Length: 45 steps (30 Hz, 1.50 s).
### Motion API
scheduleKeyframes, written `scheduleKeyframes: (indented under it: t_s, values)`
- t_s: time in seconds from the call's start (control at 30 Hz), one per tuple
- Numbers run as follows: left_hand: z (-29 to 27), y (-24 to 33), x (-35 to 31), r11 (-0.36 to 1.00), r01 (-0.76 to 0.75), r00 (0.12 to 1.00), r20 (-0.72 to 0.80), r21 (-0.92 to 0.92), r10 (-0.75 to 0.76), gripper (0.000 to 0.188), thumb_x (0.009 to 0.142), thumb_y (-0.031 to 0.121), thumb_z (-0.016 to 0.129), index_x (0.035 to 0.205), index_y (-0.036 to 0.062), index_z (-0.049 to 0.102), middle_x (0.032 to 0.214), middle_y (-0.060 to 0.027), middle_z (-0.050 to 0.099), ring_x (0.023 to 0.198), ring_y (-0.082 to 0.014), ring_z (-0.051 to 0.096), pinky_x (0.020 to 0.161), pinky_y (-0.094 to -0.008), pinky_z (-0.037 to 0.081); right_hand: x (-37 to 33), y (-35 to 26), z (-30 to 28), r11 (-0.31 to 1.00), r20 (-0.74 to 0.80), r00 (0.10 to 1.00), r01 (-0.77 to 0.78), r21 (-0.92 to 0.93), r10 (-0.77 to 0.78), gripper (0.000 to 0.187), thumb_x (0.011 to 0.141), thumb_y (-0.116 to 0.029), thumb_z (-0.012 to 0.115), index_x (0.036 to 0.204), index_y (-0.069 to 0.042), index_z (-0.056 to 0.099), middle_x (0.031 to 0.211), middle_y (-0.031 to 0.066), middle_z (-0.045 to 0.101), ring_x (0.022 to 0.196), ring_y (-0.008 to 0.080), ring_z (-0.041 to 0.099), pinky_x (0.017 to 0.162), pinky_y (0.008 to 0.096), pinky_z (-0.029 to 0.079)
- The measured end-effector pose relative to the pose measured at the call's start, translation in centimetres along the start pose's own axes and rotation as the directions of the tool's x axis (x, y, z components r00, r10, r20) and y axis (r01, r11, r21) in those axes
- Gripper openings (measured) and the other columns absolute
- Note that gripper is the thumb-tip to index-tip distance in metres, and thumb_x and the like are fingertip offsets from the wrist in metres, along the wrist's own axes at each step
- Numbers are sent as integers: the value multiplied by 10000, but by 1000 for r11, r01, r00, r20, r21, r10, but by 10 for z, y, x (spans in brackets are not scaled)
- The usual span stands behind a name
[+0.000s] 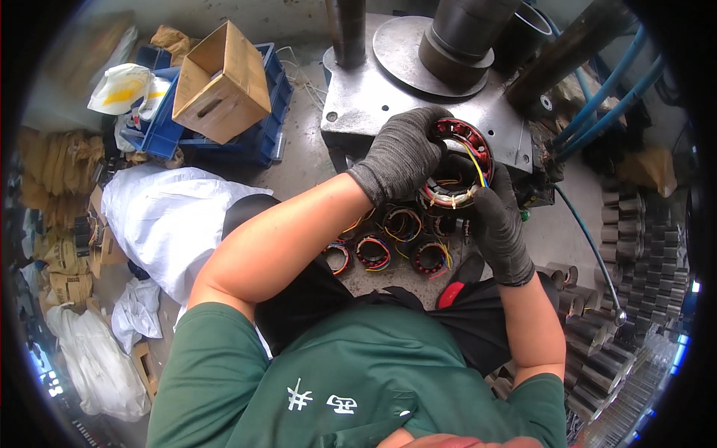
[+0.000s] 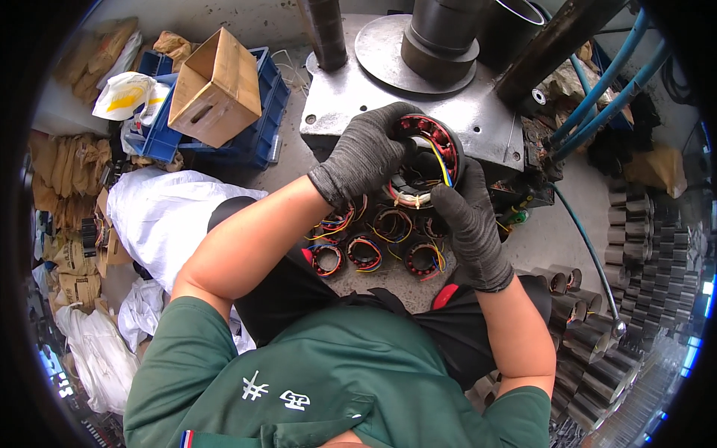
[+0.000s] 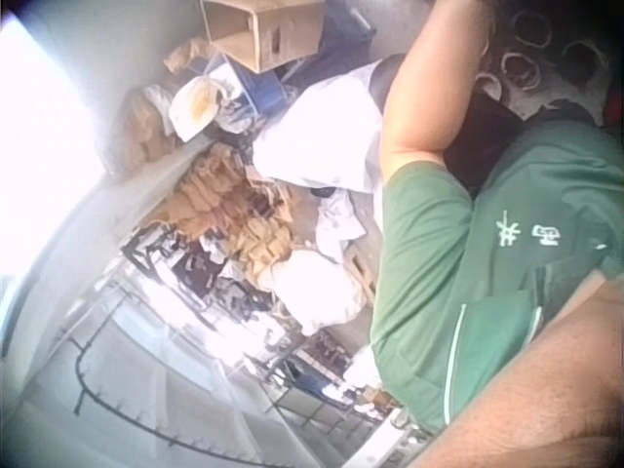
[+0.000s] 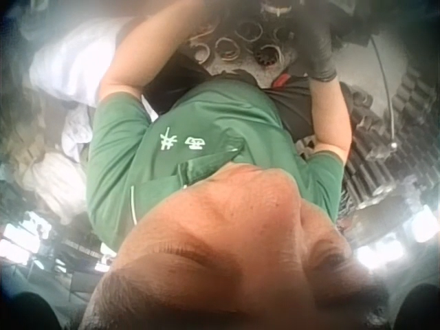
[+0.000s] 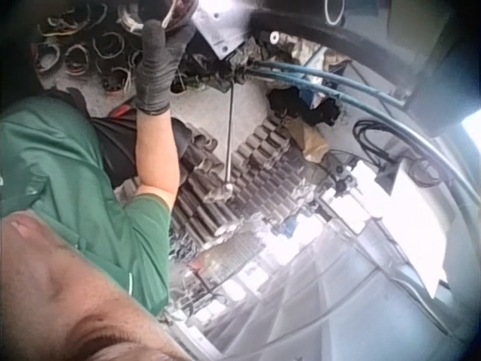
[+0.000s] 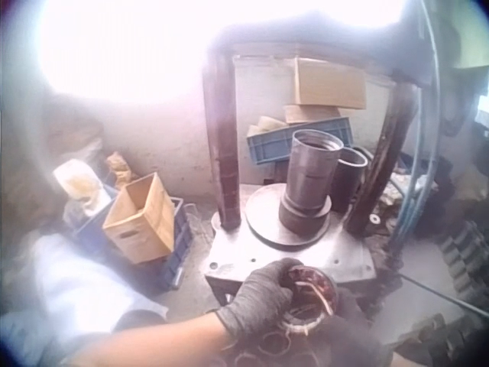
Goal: The person places a metal housing into a hydraulic press, then uses a thin metal tool to arrange wires inside a motor stator before inserting the stator into the housing and operating the press.
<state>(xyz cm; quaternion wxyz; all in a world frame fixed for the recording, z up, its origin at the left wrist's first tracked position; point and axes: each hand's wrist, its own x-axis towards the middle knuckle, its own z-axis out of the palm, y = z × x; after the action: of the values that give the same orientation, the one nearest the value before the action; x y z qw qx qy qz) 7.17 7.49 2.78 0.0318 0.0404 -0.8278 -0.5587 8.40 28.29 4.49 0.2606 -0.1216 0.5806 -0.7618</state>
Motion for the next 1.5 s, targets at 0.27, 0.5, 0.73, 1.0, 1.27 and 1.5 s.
scheduleKeyframes:
  t_s: [0.27, 0.5, 0.73, 1.0, 1.27, 1.5]
  values:
    - [-6, 0, -6, 994, -89, 996, 1, 67, 89, 426, 861, 31, 744, 1278, 14, 660, 1072, -143, 765, 993, -194, 738, 896, -354, 607, 3, 9, -6, 998, 28, 999, 38, 41, -39, 564, 970, -335, 741, 1411, -48, 538, 1293, 86, 652, 1163, 167, 631, 1036, 355, 517]
    - [-10, 4, -13, 996, -78, 995, 59, -33, 80, 446, 878, 104, 767, 1298, 7, 650, 1063, -129, 754, 967, -176, 722, 869, -351, 607, 7, 13, -2, 992, -39, 994, 96, -82, -100, 547, 962, -357, 754, 1358, -20, 586, 1209, 74, 685, 1078, 152, 653, 980, 320, 531]
    - [-15, 5, -10, 987, -61, 998, 0, 148, 62, 373, 841, 182, 806, 1162, 22, 703, 977, -161, 755, 913, -234, 737, 844, -383, 601, 1, 20, 1, 967, 37, 988, 155, -204, -151, 566, 909, -334, 817, 1298, -34, 536, 1206, 83, 672, 1085, 151, 643, 988, 343, 534]
    - [-15, 9, -13, 952, -91, 994, -39, 291, 106, 318, 803, 107, 765, 1113, 54, 715, 988, -201, 733, 958, -313, 742, 831, -404, 598, 5, 25, 8, 980, 36, 992, 127, -155, -123, 608, 893, -299, 829, 1327, -21, 506, 1266, 112, 652, 1132, 168, 636, 1022, 369, 534]
    - [-10, 14, -35, 930, -352, 936, -53, -111, 348, 738, 889, -11, 737, 1538, 39, 391, 1437, -178, 510, 1219, -260, 635, 1020, -378, 569, 17, 13, -8, 976, -14, 1000, 24, 216, -22, 599, 918, -237, 660, 1429, 30, 501, 1292, 181, 673, 1144, 291, 705, 993, 441, 612]
    - [-13, 20, -40, 886, -380, 925, 125, 265, 359, 737, 715, 276, 906, 1383, 141, 627, 1639, -368, 231, 1388, -545, 474, 1101, -486, 526, 27, 22, -11, 865, 52, 994, -107, 490, 94, 576, 893, -233, 650, 1406, 11, 553, 1311, 173, 670, 1208, 298, 671, 1098, 449, 535]
